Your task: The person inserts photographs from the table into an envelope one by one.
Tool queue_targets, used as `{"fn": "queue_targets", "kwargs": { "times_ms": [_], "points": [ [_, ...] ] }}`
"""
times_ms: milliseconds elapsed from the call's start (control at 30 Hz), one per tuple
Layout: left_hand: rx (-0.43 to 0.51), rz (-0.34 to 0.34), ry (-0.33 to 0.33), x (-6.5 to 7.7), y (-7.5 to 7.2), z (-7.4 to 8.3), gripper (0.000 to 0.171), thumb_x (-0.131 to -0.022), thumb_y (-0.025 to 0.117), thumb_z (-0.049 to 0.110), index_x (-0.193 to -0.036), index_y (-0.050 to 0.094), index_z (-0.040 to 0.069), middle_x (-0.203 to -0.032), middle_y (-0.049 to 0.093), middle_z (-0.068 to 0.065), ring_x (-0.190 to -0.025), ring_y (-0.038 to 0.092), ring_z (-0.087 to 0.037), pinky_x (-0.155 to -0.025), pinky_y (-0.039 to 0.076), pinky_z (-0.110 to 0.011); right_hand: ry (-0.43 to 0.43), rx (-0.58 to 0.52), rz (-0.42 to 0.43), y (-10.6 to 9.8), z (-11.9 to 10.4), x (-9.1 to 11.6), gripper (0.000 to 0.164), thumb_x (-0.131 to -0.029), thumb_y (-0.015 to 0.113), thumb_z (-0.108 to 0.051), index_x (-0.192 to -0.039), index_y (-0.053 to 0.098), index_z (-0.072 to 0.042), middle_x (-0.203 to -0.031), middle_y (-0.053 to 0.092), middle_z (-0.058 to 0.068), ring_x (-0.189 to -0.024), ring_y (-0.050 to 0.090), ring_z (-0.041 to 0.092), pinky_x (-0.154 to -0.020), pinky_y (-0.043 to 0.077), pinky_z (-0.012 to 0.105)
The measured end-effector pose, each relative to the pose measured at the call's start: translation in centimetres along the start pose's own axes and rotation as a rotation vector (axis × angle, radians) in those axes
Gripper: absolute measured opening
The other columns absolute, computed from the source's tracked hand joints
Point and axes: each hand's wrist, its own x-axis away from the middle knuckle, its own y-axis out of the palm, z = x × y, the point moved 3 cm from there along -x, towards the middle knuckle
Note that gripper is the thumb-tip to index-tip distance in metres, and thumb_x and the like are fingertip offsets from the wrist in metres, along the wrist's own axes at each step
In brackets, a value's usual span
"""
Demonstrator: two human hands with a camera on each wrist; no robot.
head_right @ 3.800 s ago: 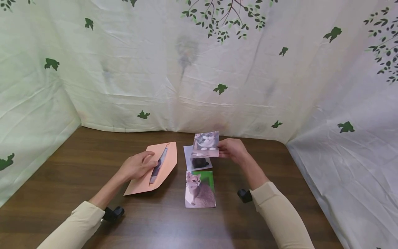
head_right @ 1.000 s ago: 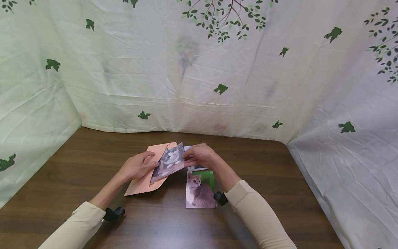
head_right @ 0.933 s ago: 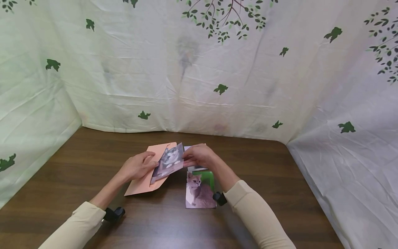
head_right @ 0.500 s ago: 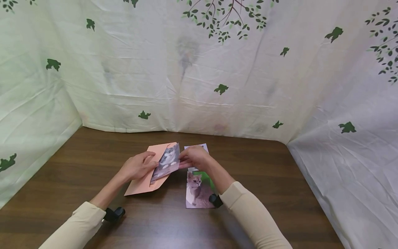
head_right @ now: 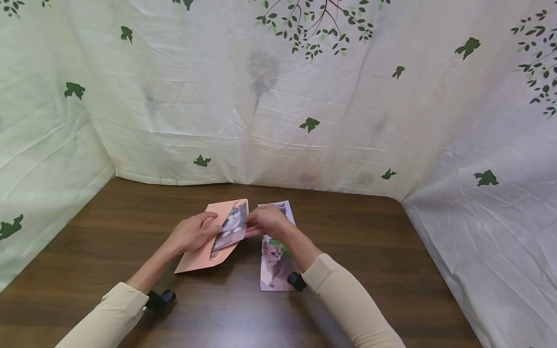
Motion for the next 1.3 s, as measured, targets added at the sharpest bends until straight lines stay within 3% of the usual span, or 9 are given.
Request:
{"fn": "queue_targets", "kwargs": {
  "times_ms": [367,833,1300],
  "points": [
    [0.017,0.001,-0.011,0.1,0.0,0.0,0.059,-0.099,0.054,0.042,-0.147,0.052,0.008,-0.148,0.054,-0.02,-0.136,0.049,-0.045,-0.109,0.04,-0.059,0.006,0.011,-0.005,0.5,-0.1,0.0,0.027,-0.096,0.057,0.001,-0.119,0.06,0.016,-0.083,0.067,0.013,-0.067,0.072,0.017,-0.068,0.062,0.028],
    [0.026,0.016,-0.005,0.2,-0.1,-0.1,0.059,-0.099,0.054,0.043,-0.147,0.052,0.008,-0.148,0.054,-0.02,-0.136,0.05,-0.044,-0.109,0.04,-0.058,0.033,0.039,-0.006,0.9,0.1,-0.7,0.015,-0.095,0.058,0.003,-0.106,0.062,0.012,-0.075,0.068,0.013,-0.062,0.071,0.016,-0.062,0.06,0.025],
    [0.036,-0.006,-0.037,0.0,0.1,-0.1,0.06,-0.098,0.054,0.042,-0.148,0.05,0.009,-0.15,0.052,-0.02,-0.137,0.048,-0.045,-0.111,0.038,-0.059,0.049,0.035,-0.023,1.9,0.3,-1.1,0.027,-0.096,0.057,0.0,-0.119,0.06,0.015,-0.08,0.07,0.015,-0.064,0.073,0.018,-0.067,0.061,0.028]
  ]
}}
